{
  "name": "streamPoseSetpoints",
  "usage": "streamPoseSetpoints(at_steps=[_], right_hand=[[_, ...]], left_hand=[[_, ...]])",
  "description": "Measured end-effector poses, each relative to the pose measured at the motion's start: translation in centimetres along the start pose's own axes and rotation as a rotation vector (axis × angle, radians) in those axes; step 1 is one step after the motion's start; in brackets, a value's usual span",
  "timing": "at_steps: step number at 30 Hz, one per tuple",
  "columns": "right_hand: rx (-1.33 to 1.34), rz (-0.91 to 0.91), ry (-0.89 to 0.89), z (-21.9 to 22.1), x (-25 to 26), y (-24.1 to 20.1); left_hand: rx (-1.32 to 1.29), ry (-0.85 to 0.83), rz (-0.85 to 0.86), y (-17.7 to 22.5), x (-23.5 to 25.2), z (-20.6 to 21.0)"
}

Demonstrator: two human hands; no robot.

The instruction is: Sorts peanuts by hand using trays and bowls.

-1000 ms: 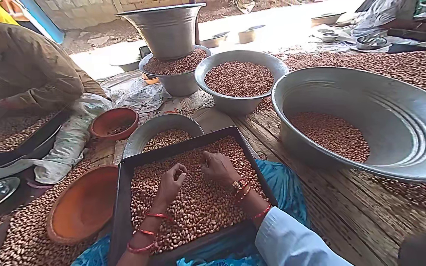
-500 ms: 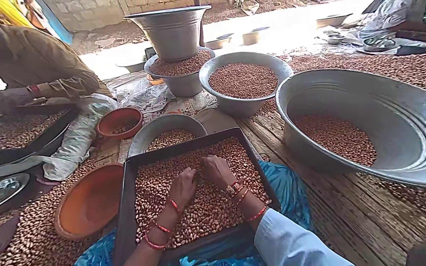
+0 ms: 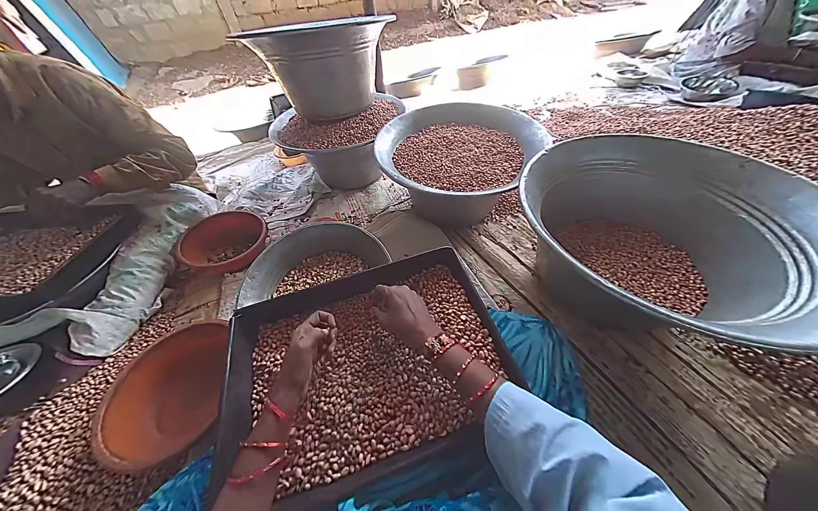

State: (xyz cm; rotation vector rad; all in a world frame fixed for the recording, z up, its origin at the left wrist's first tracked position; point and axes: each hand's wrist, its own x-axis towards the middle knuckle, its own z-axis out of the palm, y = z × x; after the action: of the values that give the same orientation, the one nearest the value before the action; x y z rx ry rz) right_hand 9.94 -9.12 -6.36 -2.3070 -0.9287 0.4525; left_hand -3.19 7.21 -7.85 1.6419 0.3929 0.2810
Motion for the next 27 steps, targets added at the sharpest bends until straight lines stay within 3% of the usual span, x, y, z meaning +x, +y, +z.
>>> streamPoseSetpoints(at_steps=[3, 8, 14, 16, 23, 27], right_hand=[[-0.173, -0.02, -0.044, 0.7, 0.8, -0.5], [-0.159, -0.013, -0.046, 1.6, 1.3, -0.1], [-0.053, 0.001, -0.051, 1.0, 0.9, 0.6], [-0.038, 0.016, -0.053, 0.8, 0.8, 0.7], [-0.004, 0.024, -0.047, 0.3, -0.1, 0.9], [0.024, -0.072, -0.108, 0.6, -1.7, -0.5]], left_hand=[[-0.003, -0.016, -0.014, 0.4, -0.9, -1.7], [0.772, -0.136, -0.076, 1.3, -3.2, -0.7], [1.095, -0.278, 0.076, 1.2, -4.4, 1.9], [1.204, -0.32, 0.054, 1.4, -4.6, 2.8], [1.162, -0.323, 0.094, 0.6, -4.6, 2.5], [0.718, -0.109, 0.073, 1.0, -4.2, -1.2]])
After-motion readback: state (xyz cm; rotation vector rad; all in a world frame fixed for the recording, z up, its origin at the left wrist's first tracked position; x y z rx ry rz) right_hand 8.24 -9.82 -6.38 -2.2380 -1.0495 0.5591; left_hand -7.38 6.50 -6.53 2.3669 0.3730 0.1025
